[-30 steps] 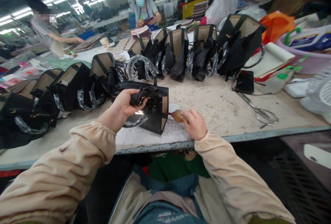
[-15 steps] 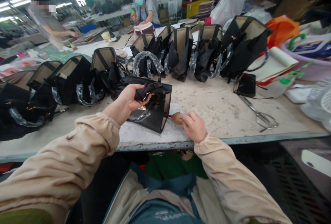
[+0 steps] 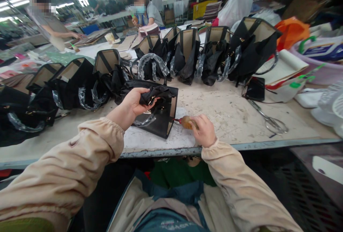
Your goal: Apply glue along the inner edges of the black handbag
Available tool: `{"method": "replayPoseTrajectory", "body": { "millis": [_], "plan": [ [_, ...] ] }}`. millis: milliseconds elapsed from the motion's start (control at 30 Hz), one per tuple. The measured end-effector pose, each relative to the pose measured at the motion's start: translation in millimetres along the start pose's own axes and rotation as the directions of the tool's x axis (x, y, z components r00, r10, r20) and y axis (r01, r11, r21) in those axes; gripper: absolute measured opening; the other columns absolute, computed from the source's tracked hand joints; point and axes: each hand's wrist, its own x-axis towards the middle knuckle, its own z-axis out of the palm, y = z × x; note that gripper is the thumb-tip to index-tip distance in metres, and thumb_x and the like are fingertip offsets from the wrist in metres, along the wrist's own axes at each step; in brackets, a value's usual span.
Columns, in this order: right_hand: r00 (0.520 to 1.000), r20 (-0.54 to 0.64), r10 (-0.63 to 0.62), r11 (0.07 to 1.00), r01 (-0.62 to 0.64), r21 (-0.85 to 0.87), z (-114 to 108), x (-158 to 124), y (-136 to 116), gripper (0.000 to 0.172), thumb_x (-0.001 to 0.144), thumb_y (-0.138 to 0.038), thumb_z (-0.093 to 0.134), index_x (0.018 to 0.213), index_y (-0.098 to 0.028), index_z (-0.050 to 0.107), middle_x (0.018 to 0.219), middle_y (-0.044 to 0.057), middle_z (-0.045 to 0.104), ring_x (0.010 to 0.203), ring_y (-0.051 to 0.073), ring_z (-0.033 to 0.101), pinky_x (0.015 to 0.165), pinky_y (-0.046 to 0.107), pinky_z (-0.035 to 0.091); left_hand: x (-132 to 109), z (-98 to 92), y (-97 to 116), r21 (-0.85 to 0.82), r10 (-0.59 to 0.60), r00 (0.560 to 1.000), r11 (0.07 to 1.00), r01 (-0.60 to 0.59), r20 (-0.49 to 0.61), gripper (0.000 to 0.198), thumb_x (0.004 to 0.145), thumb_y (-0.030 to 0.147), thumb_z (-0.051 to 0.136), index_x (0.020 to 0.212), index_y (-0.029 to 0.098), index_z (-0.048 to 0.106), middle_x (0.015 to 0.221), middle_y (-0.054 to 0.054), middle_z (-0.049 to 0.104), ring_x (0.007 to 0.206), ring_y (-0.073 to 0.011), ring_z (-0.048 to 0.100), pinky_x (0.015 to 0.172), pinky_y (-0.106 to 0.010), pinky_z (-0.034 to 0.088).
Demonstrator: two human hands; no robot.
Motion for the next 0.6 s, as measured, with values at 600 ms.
{"method": "replayPoseTrajectory", "body": {
  "millis": [600],
  "plan": [
    [0.993, -0.038, -0.113, 0.988, 0.108, -0.113, 2.2, 1.6, 1.9, 0.018, 0.088, -0.015, 0.048, 0.101, -0.018, 0.061, 0.080, 0.006, 0.051, 0.074, 0.019, 0.050, 0.063, 0.030, 0.042, 5.1, -3.3, -0.5, -0.008, -0.010, 1.000, 1.000, 0.010, 0.028, 0.033, 0.075, 0.010, 0.048, 0.107, 0.008, 0.058, 0.070, -0.013, 0.067, 0.051, -0.0193, 0.062, 0.042, -0.024, 0.052]
  ]
}}
